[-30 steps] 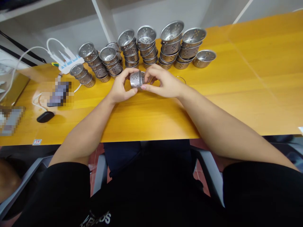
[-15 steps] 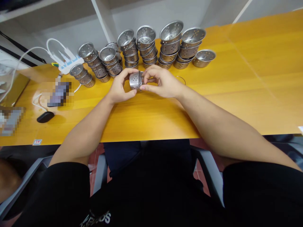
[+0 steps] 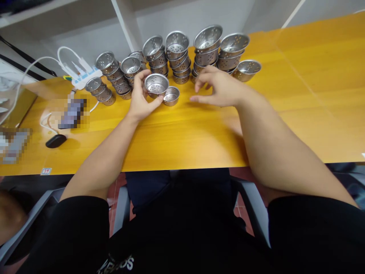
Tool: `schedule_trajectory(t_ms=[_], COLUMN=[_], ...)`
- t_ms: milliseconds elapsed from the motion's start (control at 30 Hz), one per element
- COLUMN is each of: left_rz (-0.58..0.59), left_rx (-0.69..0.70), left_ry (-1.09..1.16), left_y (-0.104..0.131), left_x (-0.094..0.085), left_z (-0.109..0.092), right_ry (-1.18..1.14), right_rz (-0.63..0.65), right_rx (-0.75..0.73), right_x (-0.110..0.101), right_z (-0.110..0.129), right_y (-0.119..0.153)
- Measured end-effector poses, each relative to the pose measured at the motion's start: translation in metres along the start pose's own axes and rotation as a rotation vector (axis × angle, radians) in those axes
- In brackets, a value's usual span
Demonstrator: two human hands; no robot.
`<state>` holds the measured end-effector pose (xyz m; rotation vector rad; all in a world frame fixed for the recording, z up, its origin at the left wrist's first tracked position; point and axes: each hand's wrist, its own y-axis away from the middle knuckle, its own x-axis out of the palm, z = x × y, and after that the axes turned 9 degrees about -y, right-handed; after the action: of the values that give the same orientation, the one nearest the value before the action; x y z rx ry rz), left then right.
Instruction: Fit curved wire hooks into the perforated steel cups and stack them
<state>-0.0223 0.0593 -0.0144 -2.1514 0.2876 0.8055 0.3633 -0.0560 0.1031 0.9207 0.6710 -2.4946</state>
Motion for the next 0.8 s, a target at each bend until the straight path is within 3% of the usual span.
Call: schedule_trajectory(t_ms=[133,333,500,633,800], left_rz=[0.042,0.097,0.16,0.174,0.236], left_rx=[-0.078,-0.096,-0.08,-0.097,-0.116], left_ry=[0.002,0.024,0.047,0.061,0.096], left_y=[0.0,-0.004,-0.005,-0.003,-0.001], left_x=[0.006,0.024,0.038,0.037,0.035], left_z=[0.003,0.003,0.017,0.012,0.001], right_ry=[0.29,0.347,0.328,0.332,0.324], right_rz=[0.183,0.319,0.324,0.334,0.148], right_rx=[0.166,0.331,0.28,0.289,0.233], right_x=[-0.023,-0.016,-0.012,-0.011,-0.003], right_z=[-0.006,0.0,-0.006,-0.01,-0.004], right_y=[0.005,-0.004,-0.009,-0.009,-0.007])
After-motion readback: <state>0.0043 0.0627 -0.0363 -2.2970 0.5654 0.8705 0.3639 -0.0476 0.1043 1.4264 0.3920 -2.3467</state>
